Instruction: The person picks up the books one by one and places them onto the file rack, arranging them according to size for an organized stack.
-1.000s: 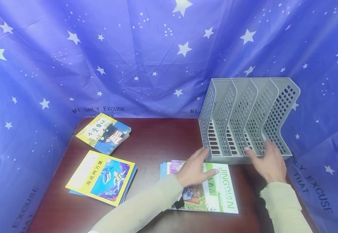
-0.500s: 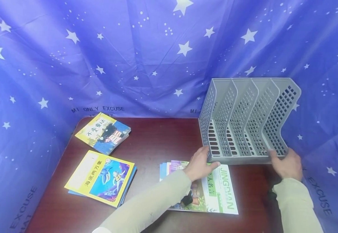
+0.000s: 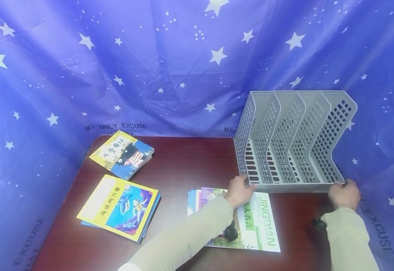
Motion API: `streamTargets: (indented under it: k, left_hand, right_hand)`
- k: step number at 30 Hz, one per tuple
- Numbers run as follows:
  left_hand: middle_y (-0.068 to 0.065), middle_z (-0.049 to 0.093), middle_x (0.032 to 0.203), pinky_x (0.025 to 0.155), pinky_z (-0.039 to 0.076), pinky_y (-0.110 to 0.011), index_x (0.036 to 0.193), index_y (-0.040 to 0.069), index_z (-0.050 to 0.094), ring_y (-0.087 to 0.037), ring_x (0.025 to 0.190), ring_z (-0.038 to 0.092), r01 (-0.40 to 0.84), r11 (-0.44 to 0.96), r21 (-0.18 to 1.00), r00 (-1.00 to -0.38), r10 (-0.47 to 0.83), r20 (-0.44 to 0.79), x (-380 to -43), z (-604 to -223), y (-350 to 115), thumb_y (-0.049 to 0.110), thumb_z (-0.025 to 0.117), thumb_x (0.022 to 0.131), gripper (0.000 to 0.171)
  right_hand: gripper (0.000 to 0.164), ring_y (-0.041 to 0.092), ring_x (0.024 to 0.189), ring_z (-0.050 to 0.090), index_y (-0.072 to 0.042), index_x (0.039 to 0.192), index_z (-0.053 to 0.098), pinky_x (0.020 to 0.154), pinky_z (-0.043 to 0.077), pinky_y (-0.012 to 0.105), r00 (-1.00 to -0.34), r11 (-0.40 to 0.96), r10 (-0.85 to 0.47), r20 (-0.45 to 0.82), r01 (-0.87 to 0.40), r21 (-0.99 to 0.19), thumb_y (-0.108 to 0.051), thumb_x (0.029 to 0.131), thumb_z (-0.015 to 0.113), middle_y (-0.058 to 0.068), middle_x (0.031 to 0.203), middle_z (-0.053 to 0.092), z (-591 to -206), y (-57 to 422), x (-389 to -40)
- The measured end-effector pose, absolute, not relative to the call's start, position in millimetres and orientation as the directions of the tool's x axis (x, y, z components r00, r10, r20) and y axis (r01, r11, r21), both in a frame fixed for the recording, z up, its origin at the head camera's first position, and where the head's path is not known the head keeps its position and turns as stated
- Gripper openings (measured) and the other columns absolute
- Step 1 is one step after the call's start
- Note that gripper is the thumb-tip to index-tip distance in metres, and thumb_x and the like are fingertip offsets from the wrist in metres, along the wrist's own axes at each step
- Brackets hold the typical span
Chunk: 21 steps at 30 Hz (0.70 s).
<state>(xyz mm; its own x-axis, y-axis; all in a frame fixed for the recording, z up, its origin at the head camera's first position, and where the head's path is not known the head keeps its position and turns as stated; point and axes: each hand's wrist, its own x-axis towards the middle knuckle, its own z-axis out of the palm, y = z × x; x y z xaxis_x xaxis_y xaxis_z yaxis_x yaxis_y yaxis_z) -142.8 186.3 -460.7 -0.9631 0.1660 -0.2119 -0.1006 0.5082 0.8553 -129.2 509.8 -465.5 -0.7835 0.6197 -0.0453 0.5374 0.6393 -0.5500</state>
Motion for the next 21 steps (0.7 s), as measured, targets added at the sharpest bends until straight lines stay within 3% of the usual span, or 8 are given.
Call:
streamTargets:
  k: [8,11,14,17,21]
  left_hand:
    - [-0.011,0.066,0.115,0.090,0.049,-0.026,0.127,0.008,0.061,-0.016,0.105,0.061,-0.124,0.428,0.895,-0.982,0.079,-0.174,-138.6,-462.9,194.0,0.014,0.064,0.088,0.040]
    - [-0.009,0.067,0.110,0.085,0.051,-0.027,0.123,0.011,0.065,-0.016,0.099,0.063,-0.115,0.429,0.896,-0.989,0.038,-0.145,-138.8,-466.4,194.2,0.013,0.067,0.085,0.039]
    - [-0.006,0.068,0.108,0.078,0.053,-0.030,0.120,0.016,0.067,-0.017,0.094,0.064,-0.120,0.445,0.887,-0.990,0.008,-0.139,-139.1,-467.6,193.6,0.015,0.070,0.083,0.038]
    - [-0.004,0.071,0.101,0.075,0.053,-0.031,0.118,0.019,0.069,-0.018,0.090,0.065,-0.127,0.443,0.887,-0.991,-0.010,-0.136,-139.3,-466.8,192.1,0.017,0.072,0.082,0.036]
    - [-0.002,0.072,0.088,0.074,0.053,-0.030,0.112,0.016,0.072,-0.017,0.085,0.066,-0.116,0.427,0.897,-0.993,-0.031,-0.113,-140.7,-465.7,188.7,0.015,0.072,0.082,0.030]
  right_hand:
    - [0.053,0.058,0.126,0.028,0.005,0.141,0.033,0.106,0.024,0.059,-0.711,0.530,0.702,-0.041,0.561,-0.636,-0.023,0.096,0.033,0.035,0.140,0.034,-478.1,507.8,-130.8]
    - [0.053,0.050,0.121,0.037,0.004,0.141,0.036,0.103,0.031,0.053,-0.686,0.491,0.727,-0.038,0.557,-0.670,-0.023,0.096,0.036,0.033,0.132,0.042,-478.8,502.6,-131.4]
    - [0.052,0.029,0.096,0.050,0.000,0.138,0.042,0.087,0.041,0.033,-0.644,0.439,0.764,-0.043,0.568,-0.696,-0.025,0.094,0.042,0.011,0.100,0.056,-479.3,502.1,-130.1]
    - [0.051,0.005,0.074,0.042,-0.002,0.136,0.047,0.071,0.034,0.018,-0.607,0.380,0.792,-0.067,0.576,-0.723,-0.027,0.091,0.047,-0.016,0.079,0.044,-478.9,504.5,-128.1]
    - [0.043,-0.004,0.068,0.036,-0.006,0.126,0.054,0.066,0.033,0.016,-0.602,0.334,0.793,-0.092,0.557,-0.760,-0.026,0.089,0.053,-0.026,0.071,0.039,-478.1,507.3,-127.4]
